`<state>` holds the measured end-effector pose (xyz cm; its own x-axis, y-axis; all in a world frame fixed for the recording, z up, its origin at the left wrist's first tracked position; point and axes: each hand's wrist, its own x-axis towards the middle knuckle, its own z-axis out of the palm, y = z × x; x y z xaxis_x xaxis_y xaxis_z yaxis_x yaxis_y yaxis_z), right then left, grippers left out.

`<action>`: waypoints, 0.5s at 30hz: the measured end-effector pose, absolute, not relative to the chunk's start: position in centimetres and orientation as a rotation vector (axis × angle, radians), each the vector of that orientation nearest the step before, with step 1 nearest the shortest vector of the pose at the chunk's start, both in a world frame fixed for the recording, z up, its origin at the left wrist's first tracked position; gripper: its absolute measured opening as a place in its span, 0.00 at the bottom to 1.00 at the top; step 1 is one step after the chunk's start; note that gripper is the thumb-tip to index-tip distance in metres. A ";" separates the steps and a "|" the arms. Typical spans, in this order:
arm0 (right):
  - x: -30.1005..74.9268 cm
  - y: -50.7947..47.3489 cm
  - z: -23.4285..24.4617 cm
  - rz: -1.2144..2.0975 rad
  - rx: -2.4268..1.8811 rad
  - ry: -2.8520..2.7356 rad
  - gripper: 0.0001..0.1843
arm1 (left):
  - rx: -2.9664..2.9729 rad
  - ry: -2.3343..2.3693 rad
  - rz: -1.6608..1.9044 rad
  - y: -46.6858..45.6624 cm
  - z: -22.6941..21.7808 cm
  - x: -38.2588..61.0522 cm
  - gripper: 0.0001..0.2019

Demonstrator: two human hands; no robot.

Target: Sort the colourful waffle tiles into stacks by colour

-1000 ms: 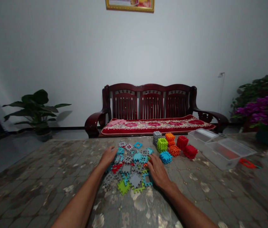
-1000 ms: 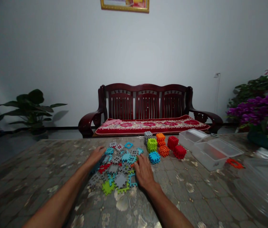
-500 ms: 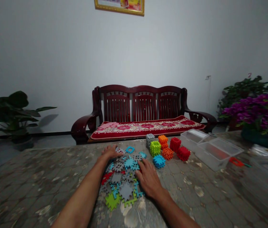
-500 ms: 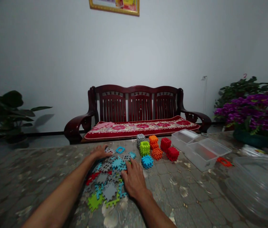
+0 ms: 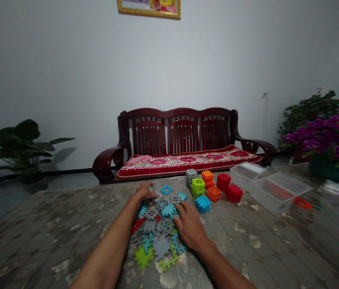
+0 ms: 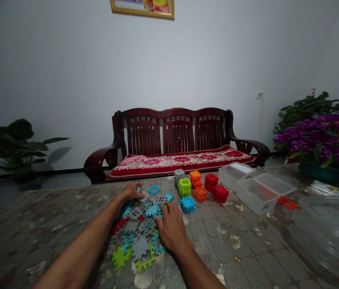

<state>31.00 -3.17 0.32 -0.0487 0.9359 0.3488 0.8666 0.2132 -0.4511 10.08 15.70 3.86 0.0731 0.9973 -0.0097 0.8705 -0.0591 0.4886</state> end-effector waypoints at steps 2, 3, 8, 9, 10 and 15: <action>31.0 -3.1 0.1 0.138 -1.655 -1.912 0.24 | 1.984 1.818 0.486 15.6 4.0 10.2 0.28; 31.0 -3.1 0.0 0.130 -1.652 -1.908 0.24 | 1.977 1.802 0.490 15.5 4.1 10.2 0.25; 31.0 -3.0 -0.2 0.116 -1.662 -1.896 0.23 | 1.929 1.753 0.539 14.9 4.5 9.7 0.24; 31.0 -3.0 -0.1 0.117 -1.667 -1.894 0.23 | 1.918 1.743 0.557 14.7 4.6 9.4 0.27; 30.9 -3.0 -0.1 0.118 -1.672 -1.892 0.23 | 1.906 1.731 0.575 14.5 4.7 9.2 0.29; 30.9 -3.1 0.1 0.124 -1.674 -1.905 0.24 | 1.829 1.679 0.637 13.3 5.0 8.0 0.35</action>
